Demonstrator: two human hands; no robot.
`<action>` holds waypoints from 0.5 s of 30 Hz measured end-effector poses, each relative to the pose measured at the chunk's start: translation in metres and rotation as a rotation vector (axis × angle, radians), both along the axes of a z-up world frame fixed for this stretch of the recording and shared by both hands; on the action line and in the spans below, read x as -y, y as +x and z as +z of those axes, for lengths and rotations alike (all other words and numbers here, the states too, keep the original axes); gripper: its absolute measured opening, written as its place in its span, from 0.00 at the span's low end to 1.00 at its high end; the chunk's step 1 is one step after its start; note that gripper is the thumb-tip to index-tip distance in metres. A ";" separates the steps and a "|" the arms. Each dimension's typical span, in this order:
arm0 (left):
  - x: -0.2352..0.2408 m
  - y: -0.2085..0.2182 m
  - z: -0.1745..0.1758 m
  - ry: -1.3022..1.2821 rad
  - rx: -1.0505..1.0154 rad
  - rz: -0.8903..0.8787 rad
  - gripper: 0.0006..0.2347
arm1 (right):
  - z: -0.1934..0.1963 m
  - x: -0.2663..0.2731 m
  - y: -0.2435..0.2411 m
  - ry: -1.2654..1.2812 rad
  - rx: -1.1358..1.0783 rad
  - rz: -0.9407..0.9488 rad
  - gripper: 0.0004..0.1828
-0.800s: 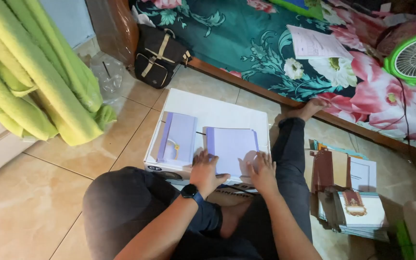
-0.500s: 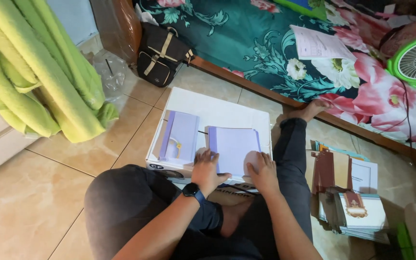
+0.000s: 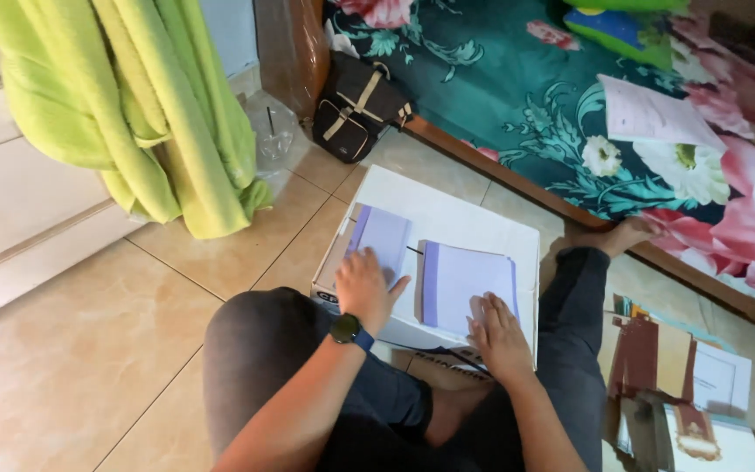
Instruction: The person folds several small blue and white paper cards by hand while sitting on the floor.
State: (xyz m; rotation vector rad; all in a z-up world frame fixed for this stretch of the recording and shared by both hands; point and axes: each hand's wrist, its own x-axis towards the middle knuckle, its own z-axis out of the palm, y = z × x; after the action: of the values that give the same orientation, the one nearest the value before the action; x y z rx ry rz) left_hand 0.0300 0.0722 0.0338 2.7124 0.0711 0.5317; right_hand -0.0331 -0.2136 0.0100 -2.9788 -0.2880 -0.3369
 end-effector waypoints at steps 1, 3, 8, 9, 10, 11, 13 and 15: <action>-0.002 0.001 -0.003 -0.006 0.005 0.004 0.39 | 0.000 0.000 0.000 -0.006 0.005 0.004 0.29; -0.007 0.002 -0.010 -0.035 0.086 0.035 0.49 | -0.002 -0.001 -0.003 0.072 0.125 0.072 0.28; 0.006 0.024 -0.031 0.066 -0.004 0.143 0.48 | 0.001 0.001 -0.001 0.037 0.023 0.021 0.30; 0.011 0.032 -0.039 0.085 0.024 0.222 0.51 | 0.002 0.002 0.002 -0.010 -0.094 -0.046 0.32; 0.008 0.026 -0.031 0.087 0.022 0.223 0.51 | 0.002 0.001 0.000 -0.009 -0.096 -0.046 0.32; 0.004 0.023 -0.022 0.068 0.008 0.209 0.54 | 0.004 0.000 0.000 -0.012 -0.105 -0.052 0.32; -0.001 0.018 -0.007 0.051 -0.004 0.193 0.56 | 0.008 -0.003 -0.001 -0.013 -0.113 -0.061 0.32; -0.007 0.015 0.005 -0.162 -0.230 0.016 0.57 | 0.013 -0.007 -0.004 0.006 -0.092 -0.051 0.31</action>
State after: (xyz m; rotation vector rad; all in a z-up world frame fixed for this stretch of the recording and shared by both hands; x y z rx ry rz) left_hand 0.0446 0.0790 0.0392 2.6033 0.1874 0.2064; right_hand -0.0375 -0.2065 0.0235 -2.9886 -0.2008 -0.2049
